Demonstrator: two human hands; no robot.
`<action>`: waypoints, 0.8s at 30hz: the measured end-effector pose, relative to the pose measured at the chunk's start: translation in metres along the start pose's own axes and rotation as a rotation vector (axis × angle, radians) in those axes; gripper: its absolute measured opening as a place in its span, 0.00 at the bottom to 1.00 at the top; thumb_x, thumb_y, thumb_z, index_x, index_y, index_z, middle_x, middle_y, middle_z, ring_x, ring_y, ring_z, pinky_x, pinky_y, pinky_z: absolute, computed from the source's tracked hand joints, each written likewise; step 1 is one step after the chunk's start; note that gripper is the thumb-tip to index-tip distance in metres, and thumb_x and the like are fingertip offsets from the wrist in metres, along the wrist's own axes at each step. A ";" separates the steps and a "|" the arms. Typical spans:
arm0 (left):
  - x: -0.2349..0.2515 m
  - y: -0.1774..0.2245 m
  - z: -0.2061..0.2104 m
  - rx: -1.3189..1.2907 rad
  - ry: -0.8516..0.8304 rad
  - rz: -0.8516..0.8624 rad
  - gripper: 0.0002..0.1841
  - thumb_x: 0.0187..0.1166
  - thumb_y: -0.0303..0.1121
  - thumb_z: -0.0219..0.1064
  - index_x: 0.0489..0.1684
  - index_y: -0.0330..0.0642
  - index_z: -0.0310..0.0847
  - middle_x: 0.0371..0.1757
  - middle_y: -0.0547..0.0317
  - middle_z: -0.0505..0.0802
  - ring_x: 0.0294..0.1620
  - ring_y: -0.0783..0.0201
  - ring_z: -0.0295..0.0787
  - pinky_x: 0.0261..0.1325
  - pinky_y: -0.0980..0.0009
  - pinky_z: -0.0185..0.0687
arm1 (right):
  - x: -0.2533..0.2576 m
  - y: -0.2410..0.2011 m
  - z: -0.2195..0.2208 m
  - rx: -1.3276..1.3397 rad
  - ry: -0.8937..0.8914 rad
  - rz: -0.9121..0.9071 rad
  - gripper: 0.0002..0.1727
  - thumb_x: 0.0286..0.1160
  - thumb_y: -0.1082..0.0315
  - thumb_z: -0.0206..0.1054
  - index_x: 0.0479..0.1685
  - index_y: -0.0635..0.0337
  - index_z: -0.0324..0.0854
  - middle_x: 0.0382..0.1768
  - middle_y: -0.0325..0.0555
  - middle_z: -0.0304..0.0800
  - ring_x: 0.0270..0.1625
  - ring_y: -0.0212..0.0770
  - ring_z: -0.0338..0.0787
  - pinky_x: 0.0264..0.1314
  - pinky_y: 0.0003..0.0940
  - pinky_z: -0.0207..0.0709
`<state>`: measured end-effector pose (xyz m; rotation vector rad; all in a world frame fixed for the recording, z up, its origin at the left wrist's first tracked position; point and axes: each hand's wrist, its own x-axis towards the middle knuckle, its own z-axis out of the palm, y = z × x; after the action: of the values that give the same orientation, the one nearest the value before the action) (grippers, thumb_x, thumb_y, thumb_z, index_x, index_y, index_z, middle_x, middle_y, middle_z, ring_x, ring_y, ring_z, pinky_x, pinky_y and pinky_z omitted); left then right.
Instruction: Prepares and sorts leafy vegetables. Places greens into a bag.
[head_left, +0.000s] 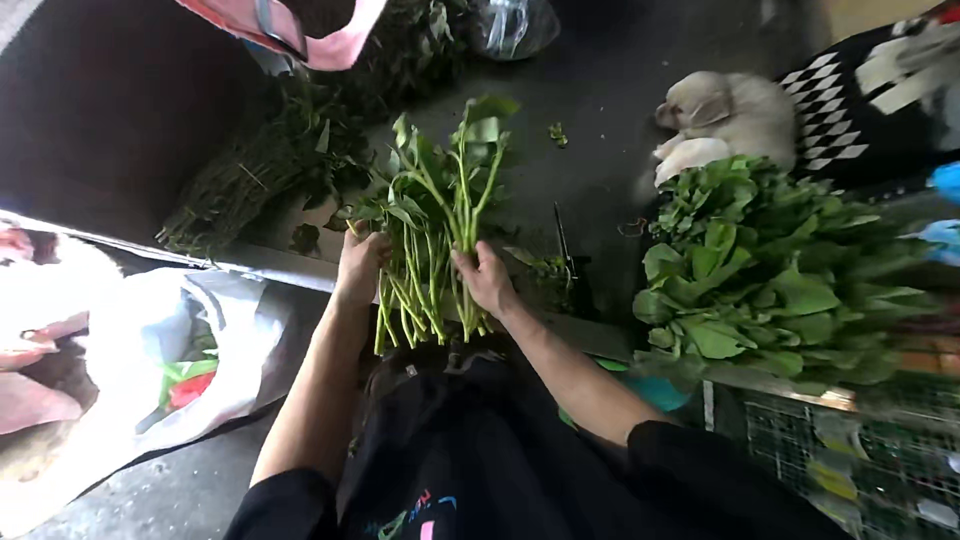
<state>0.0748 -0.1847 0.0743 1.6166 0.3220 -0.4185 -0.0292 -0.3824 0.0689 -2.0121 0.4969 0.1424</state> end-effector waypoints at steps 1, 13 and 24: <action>0.004 -0.010 0.003 0.218 0.055 0.002 0.37 0.78 0.38 0.70 0.88 0.44 0.58 0.67 0.43 0.86 0.62 0.52 0.88 0.63 0.50 0.85 | 0.001 0.004 0.000 -0.084 -0.096 0.043 0.31 0.85 0.46 0.64 0.75 0.62 0.72 0.59 0.63 0.87 0.58 0.58 0.91 0.62 0.59 0.83; -0.010 -0.052 0.045 0.651 0.050 -0.222 0.51 0.67 0.75 0.66 0.83 0.43 0.69 0.66 0.36 0.89 0.69 0.38 0.85 0.70 0.34 0.76 | 0.040 0.031 -0.003 0.040 -0.291 0.324 0.40 0.82 0.50 0.68 0.86 0.67 0.63 0.75 0.68 0.78 0.79 0.60 0.78 0.81 0.59 0.70; -0.013 -0.036 0.037 0.060 -0.289 -0.239 0.25 0.78 0.47 0.73 0.61 0.33 0.79 0.37 0.50 0.94 0.37 0.61 0.93 0.44 0.61 0.92 | 0.019 0.002 0.022 0.480 -0.591 0.031 0.32 0.75 0.67 0.68 0.81 0.64 0.70 0.77 0.56 0.79 0.79 0.43 0.79 0.83 0.44 0.72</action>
<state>0.0444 -0.2175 0.0462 1.5552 0.2847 -0.8415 -0.0099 -0.3693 0.0506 -1.4029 0.1577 0.5630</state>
